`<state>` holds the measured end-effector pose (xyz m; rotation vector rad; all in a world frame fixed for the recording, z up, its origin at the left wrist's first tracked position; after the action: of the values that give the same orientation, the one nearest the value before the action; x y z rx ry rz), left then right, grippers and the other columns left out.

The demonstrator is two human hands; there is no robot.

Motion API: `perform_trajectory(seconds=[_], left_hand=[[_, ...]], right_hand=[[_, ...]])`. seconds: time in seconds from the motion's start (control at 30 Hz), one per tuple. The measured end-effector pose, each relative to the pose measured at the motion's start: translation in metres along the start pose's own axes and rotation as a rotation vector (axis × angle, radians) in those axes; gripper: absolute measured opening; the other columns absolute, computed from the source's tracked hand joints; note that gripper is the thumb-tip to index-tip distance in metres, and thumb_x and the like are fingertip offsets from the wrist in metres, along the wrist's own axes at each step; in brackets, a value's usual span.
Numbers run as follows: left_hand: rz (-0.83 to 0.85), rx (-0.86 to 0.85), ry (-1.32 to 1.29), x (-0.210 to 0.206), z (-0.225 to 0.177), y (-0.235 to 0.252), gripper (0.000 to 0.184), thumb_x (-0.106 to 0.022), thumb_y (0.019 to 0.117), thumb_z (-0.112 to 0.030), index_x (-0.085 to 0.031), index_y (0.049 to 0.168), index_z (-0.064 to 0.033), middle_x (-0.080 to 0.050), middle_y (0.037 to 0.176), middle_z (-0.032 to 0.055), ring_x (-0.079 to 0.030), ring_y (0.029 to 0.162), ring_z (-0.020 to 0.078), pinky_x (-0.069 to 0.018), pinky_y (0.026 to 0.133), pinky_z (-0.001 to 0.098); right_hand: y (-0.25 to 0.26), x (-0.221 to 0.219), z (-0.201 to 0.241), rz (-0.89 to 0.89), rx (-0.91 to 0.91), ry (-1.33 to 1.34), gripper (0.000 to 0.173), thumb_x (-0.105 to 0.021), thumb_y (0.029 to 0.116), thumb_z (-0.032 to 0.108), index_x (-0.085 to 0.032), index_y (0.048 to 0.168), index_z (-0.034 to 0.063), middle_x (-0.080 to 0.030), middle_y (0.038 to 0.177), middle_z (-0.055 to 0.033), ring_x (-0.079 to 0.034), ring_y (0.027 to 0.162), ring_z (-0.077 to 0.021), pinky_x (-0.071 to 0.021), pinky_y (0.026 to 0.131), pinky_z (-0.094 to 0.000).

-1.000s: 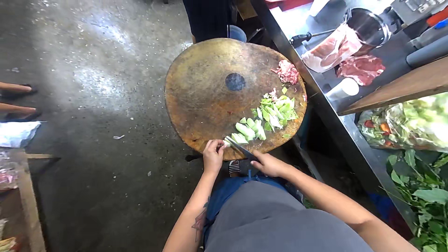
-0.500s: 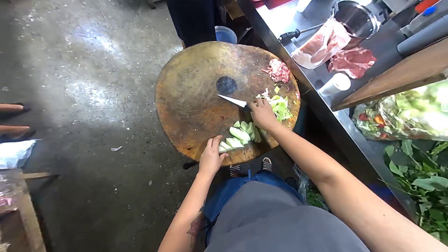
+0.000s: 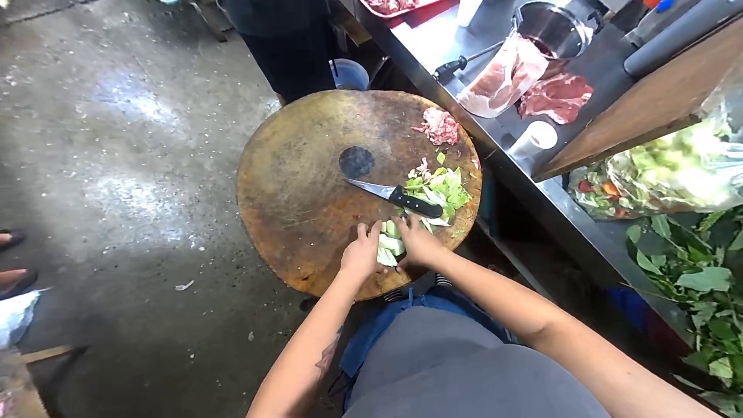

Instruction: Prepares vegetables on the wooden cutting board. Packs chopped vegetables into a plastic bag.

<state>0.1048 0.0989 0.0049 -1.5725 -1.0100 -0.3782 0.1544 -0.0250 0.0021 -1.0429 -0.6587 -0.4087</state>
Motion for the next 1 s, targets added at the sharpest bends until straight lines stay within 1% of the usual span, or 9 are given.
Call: perform_trajectory(seconds=[0.1, 0.17, 0.23, 0.33, 0.43, 0.53, 0.7, 0.77, 1.0], left_hand=[[-0.002, 0.007, -0.060, -0.001, -0.002, 0.004, 0.112, -0.093, 0.0731, -0.027, -0.024, 0.161, -0.0203, -0.026, 0.159, 0.0247, -0.067, 0.107, 0.0427, -0.0588, 0.088, 0.0535], [-0.013, -0.001, -0.094, 0.001, 0.001, 0.003, 0.100, -0.084, 0.0780, -0.013, -0.027, 0.160, -0.0188, -0.031, 0.157, 0.0254, -0.067, 0.107, 0.0428, -0.0586, 0.088, 0.0539], [-0.033, -0.011, -0.143, 0.003, 0.005, 0.003, 0.091, -0.078, 0.0792, -0.003, -0.032, 0.157, -0.0169, -0.037, 0.154, 0.0243, -0.065, 0.113, 0.0425, -0.0574, 0.091, 0.0546], [-0.103, -0.071, -0.267, 0.002, 0.014, 0.003, 0.085, -0.081, 0.0783, -0.007, -0.039, 0.152, -0.0113, -0.053, 0.144, 0.0221, -0.061, 0.124, 0.0385, -0.0520, 0.102, 0.0535], [-0.179, -0.123, -0.397, 0.005, 0.021, -0.001, 0.084, -0.085, 0.0739, -0.009, -0.041, 0.146, -0.0067, -0.067, 0.123, 0.0214, -0.067, 0.115, 0.0362, -0.0528, 0.100, 0.0532], [-0.189, -0.118, -0.471, 0.003, 0.027, -0.004, 0.086, -0.086, 0.0727, -0.005, -0.040, 0.146, -0.0066, -0.068, 0.120, 0.0207, -0.068, 0.111, 0.0342, -0.0542, 0.099, 0.0511], [-0.267, -0.163, -0.571, -0.004, 0.035, -0.010, 0.089, -0.088, 0.0691, -0.004, -0.040, 0.145, -0.0052, -0.068, 0.120, 0.0192, -0.069, 0.110, 0.0303, -0.0556, 0.097, 0.0475], [-0.295, -0.176, -0.614, -0.010, 0.040, -0.014, 0.090, -0.088, 0.0674, -0.004, -0.041, 0.144, -0.0052, -0.068, 0.119, 0.0188, -0.070, 0.108, 0.0294, -0.0567, 0.095, 0.0469], [-0.340, -0.110, -0.624, -0.009, 0.036, -0.027, 0.093, -0.089, 0.0637, -0.002, -0.042, 0.143, -0.0062, -0.069, 0.112, 0.0209, -0.071, 0.100, 0.0336, -0.0579, 0.089, 0.0526]], right_hand=[[0.000, -0.001, 0.008, -0.010, 0.045, 0.037, 0.114, -0.093, 0.0694, 0.030, -0.025, 0.161, 0.0228, -0.024, 0.159, -0.0291, -0.065, 0.105, -0.0459, -0.0572, 0.087, -0.0591], [0.001, -0.001, 0.013, -0.026, 0.065, 0.079, 0.106, -0.091, 0.0712, 0.029, -0.032, 0.158, 0.0230, -0.028, 0.157, -0.0282, -0.065, 0.106, -0.0445, -0.0573, 0.088, -0.0581], [0.004, 0.000, 0.017, -0.029, 0.082, 0.122, 0.100, -0.090, 0.0726, 0.023, -0.036, 0.156, 0.0223, -0.031, 0.155, -0.0280, -0.065, 0.109, -0.0438, -0.0570, 0.089, -0.0574], [0.009, -0.003, 0.022, -0.032, 0.149, 0.181, 0.095, -0.088, 0.0735, 0.018, -0.038, 0.155, 0.0198, -0.038, 0.150, -0.0283, -0.063, 0.113, -0.0422, -0.0563, 0.091, -0.0557], [0.012, -0.005, 0.030, -0.041, 0.223, 0.258, 0.094, -0.086, 0.0730, 0.012, -0.039, 0.154, 0.0166, -0.045, 0.144, -0.0287, -0.060, 0.119, -0.0416, -0.0541, 0.096, -0.0548], [0.013, -0.006, 0.037, -0.037, 0.253, 0.274, 0.094, -0.085, 0.0732, 0.009, -0.038, 0.154, 0.0146, -0.048, 0.143, -0.0285, -0.059, 0.121, -0.0420, -0.0533, 0.097, -0.0557], [0.011, -0.010, 0.041, -0.042, 0.318, 0.301, 0.094, -0.086, 0.0733, 0.011, -0.037, 0.154, 0.0124, -0.049, 0.142, -0.0281, -0.059, 0.121, -0.0414, -0.0532, 0.098, -0.0549], [0.010, -0.015, 0.043, -0.037, 0.346, 0.302, 0.094, -0.086, 0.0740, 0.013, -0.036, 0.154, 0.0116, -0.050, 0.140, -0.0284, -0.060, 0.119, -0.0417, -0.0540, 0.096, -0.0554], [0.001, -0.015, 0.045, -0.011, 0.379, 0.379, 0.097, -0.088, 0.0718, 0.008, -0.035, 0.153, 0.0105, -0.050, 0.139, -0.0306, -0.058, 0.120, -0.0461, -0.0524, 0.095, -0.0609]])
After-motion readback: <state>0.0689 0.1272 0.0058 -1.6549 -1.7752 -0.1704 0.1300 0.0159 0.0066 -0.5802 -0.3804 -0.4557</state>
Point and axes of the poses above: each hand's wrist, its own y-axis towards the middle knuckle, its own x-axis out of the back of the hand, z = x × y, the point moved 7 cm from there along y, towards the middle knuckle
